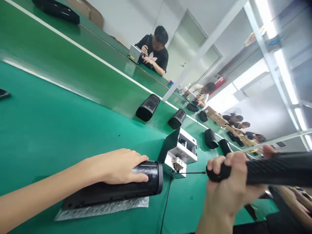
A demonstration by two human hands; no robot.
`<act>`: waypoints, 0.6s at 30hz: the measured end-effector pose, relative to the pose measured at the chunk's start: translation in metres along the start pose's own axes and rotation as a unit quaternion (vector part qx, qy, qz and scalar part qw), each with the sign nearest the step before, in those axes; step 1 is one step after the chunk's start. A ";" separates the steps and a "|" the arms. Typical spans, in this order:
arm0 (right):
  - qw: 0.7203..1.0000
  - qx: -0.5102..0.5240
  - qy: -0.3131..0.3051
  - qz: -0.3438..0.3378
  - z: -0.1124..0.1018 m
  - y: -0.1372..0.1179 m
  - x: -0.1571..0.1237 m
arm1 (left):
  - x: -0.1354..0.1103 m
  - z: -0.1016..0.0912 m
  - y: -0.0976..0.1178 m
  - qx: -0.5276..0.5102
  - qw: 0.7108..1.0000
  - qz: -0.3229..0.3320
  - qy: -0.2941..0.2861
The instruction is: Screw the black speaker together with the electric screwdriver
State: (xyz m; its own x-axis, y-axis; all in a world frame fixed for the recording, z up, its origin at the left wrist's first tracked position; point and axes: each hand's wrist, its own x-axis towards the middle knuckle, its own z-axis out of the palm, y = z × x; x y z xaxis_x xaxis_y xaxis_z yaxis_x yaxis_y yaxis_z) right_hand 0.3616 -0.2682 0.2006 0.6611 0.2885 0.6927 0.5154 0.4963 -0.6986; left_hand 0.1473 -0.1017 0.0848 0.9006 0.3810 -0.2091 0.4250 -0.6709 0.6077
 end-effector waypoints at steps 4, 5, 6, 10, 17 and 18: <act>0.999 -0.007 0.032 0.009 -0.004 0.042 0.026 | -0.001 0.000 -0.003 -0.012 0.999 -0.033 -0.026; 1.000 -0.004 0.027 0.008 -0.003 0.051 0.026 | -0.001 0.001 -0.004 -0.013 0.999 -0.039 -0.029; 1.000 -0.003 0.020 0.009 -0.002 0.060 0.025 | -0.001 0.001 -0.004 -0.012 0.999 -0.043 -0.032; 0.999 0.000 -0.016 0.037 0.002 0.075 0.015 | -0.001 0.001 -0.007 -0.009 0.998 -0.046 -0.036; 0.988 0.046 -0.079 0.121 -0.008 0.022 -0.017 | 0.001 -0.003 -0.001 -0.022 0.999 -0.024 -0.036; 0.986 0.067 -0.090 0.122 -0.008 0.010 -0.023 | 0.001 -0.004 0.000 -0.024 0.999 -0.017 -0.034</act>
State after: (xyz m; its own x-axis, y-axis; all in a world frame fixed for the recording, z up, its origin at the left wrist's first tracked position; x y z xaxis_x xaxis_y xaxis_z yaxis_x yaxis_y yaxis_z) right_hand 0.3555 -0.2762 0.1765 0.6429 0.5481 0.5351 0.2683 0.4932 -0.8275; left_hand 0.1482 -0.0987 0.0872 0.8902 0.3585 -0.2810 0.4525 -0.6255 0.6356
